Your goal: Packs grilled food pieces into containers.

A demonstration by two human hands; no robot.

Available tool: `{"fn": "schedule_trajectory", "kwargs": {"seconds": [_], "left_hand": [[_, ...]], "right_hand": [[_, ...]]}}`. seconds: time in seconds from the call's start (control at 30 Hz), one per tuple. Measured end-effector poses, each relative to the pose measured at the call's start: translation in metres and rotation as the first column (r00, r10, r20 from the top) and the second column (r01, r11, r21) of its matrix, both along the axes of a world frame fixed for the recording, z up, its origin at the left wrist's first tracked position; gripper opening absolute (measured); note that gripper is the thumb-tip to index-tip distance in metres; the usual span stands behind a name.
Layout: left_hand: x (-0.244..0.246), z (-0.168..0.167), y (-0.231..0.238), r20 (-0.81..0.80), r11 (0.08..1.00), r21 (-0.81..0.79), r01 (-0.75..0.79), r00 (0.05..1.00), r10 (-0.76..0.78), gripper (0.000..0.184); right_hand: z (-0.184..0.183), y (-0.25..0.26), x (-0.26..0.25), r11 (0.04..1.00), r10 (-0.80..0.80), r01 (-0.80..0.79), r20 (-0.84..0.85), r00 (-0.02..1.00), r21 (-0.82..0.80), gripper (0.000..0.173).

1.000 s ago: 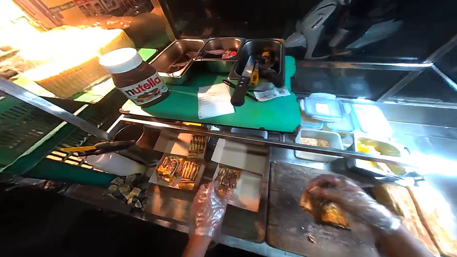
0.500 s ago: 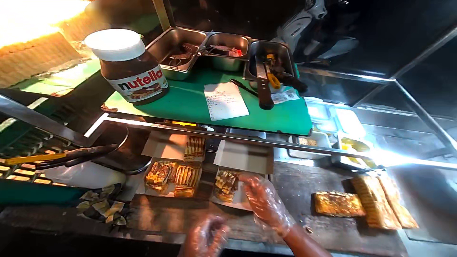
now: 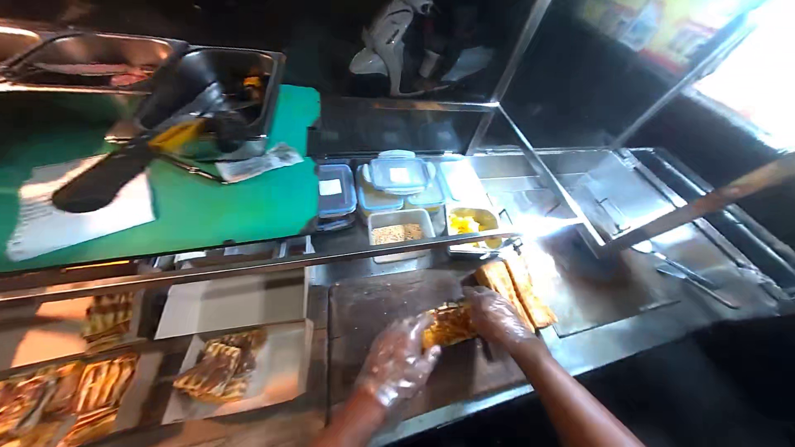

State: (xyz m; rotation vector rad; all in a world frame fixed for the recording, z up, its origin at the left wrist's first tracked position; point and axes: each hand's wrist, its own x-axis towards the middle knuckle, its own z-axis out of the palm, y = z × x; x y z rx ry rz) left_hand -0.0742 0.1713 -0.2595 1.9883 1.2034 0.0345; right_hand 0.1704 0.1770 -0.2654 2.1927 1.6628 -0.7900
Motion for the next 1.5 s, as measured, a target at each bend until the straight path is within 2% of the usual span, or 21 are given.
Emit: {"fn": "schedule_trajectory", "kwargs": {"seconds": [0.07, 0.1, 0.2, 0.3, 0.4, 0.57, 0.67, 0.8, 0.93, 1.0, 1.1, 1.13, 1.23, 1.27, 1.3, 1.33, 1.37, 1.4, 1.43, 1.47, 1.5], "left_hand": [[0.058, -0.013, 0.024, -0.222, 0.993, -0.047, 0.112, 0.968, -0.120, 0.095], [0.078, -0.023, 0.029, -0.302, 0.987, -0.056, 0.149, 0.940, -0.159, 0.104], [0.099, -0.040, 0.032, -0.397, 0.980, -0.094, 0.173, 0.897, -0.196, 0.101], [0.088, -0.041, 0.032, -0.354, 0.978, -0.120, 0.170, 0.913, -0.202, 0.095], [0.080, -0.047, 0.026, -0.338, 0.981, -0.124, 0.148, 0.923, -0.182, 0.085], [0.076, -0.055, 0.024, -0.323, 0.991, -0.082, 0.102, 0.938, -0.123, 0.079], [0.074, -0.057, 0.022, -0.296, 0.993, -0.084, 0.085, 0.949, -0.106, 0.077], [0.065, -0.052, 0.017, -0.240, 0.998, -0.068, -0.005, 0.971, -0.012, 0.085], [0.044, -0.034, -0.003, -0.112, 0.984, 0.097, -0.151, 0.981, 0.161, 0.091], [0.046, -0.034, -0.010, -0.139, 0.989, 0.095, -0.109, 0.983, 0.122, 0.089], [0.062, -0.048, -0.001, -0.251, 0.996, 0.057, 0.075, 0.966, -0.058, 0.067], [0.067, -0.054, 0.002, -0.285, 0.990, 0.059, 0.130, 0.952, -0.108, 0.058], [0.069, -0.052, 0.004, -0.296, 0.987, 0.100, 0.128, 0.951, -0.093, 0.051], [0.062, -0.049, -0.001, -0.217, 0.988, 0.138, 0.073, 0.975, -0.042, 0.056], [0.054, -0.046, -0.009, -0.057, 0.984, 0.171, -0.043, 0.997, 0.053, 0.063], [0.047, -0.041, -0.019, 0.165, 0.968, 0.146, -0.205, 0.970, 0.180, 0.071], [0.043, -0.034, -0.027, 0.386, 0.940, 0.031, -0.339, 0.872, 0.302, 0.080], [0.041, -0.028, -0.033, 0.550, 0.902, -0.146, -0.407, 0.724, 0.416, 0.089], [0.037, -0.022, -0.040, 0.641, 0.844, -0.334, -0.420, 0.555, 0.530, 0.091], [0.030, -0.016, -0.047, 0.654, 0.764, -0.472, -0.440, 0.406, 0.638, 0.085], [0.018, -0.010, -0.053, 0.627, 0.686, -0.526, -0.503, 0.316, 0.712, 0.075]], "right_hand": [[-0.020, 0.010, 0.000, 0.993, 0.032, -0.034, -0.022, 0.999, -0.109, 0.051], [-0.025, 0.012, -0.001, 0.989, 0.014, -0.023, -0.058, 0.998, -0.147, 0.056], [-0.030, 0.013, 0.006, 0.985, -0.030, -0.002, -0.177, 0.984, -0.175, 0.056], [-0.027, 0.012, 0.014, 0.985, 0.034, -0.082, -0.294, 0.955, -0.151, 0.061], [-0.031, 0.014, 0.003, 0.970, 0.108, -0.171, -0.326, 0.939, -0.171, 0.064], [-0.036, 0.032, 0.008, 0.923, 0.123, -0.256, -0.408, 0.904, -0.289, 0.041], [-0.037, 0.038, 0.020, 0.917, 0.105, -0.273, -0.480, 0.871, -0.293, 0.033], [-0.019, 0.036, 0.048, 0.955, 0.033, -0.207, -0.616, 0.787, -0.213, 0.032], [-0.010, 0.030, 0.066, 0.977, -0.166, -0.017, -0.812, 0.559, -0.212, 0.021], [-0.013, 0.032, 0.062, 0.976, -0.160, -0.020, -0.776, 0.611, -0.217, 0.019], [-0.011, 0.041, 0.042, 0.971, -0.005, -0.125, -0.535, 0.845, -0.205, 0.023], [-0.008, 0.042, 0.037, 0.965, 0.030, -0.144, -0.455, 0.890, -0.217, 0.024], [0.014, 0.037, 0.043, 0.979, 0.033, -0.113, -0.410, 0.912, -0.171, 0.021], [0.021, 0.033, 0.049, 0.989, 0.008, -0.078, -0.484, 0.875, -0.123, 0.020], [0.025, 0.029, 0.055, 0.997, -0.029, -0.024, -0.614, 0.789, -0.078, 0.019], [0.027, 0.025, 0.055, 0.996, -0.084, 0.048, -0.759, 0.646, -0.069, 0.017], [0.029, 0.022, 0.050, 0.990, -0.133, 0.106, -0.877, 0.461, -0.095, 0.017], [0.028, 0.021, 0.039, 0.983, -0.162, 0.130, -0.945, 0.283, -0.130, 0.017], [0.024, 0.021, 0.021, 0.980, -0.167, 0.129, -0.975, 0.145, -0.148, 0.017], [0.017, 0.021, -0.003, 0.979, -0.167, 0.126, -0.986, 0.028, -0.162, 0.017], [0.009, 0.020, -0.032, 0.979, -0.157, 0.118, -0.985, -0.069, -0.164, 0.017]]}}
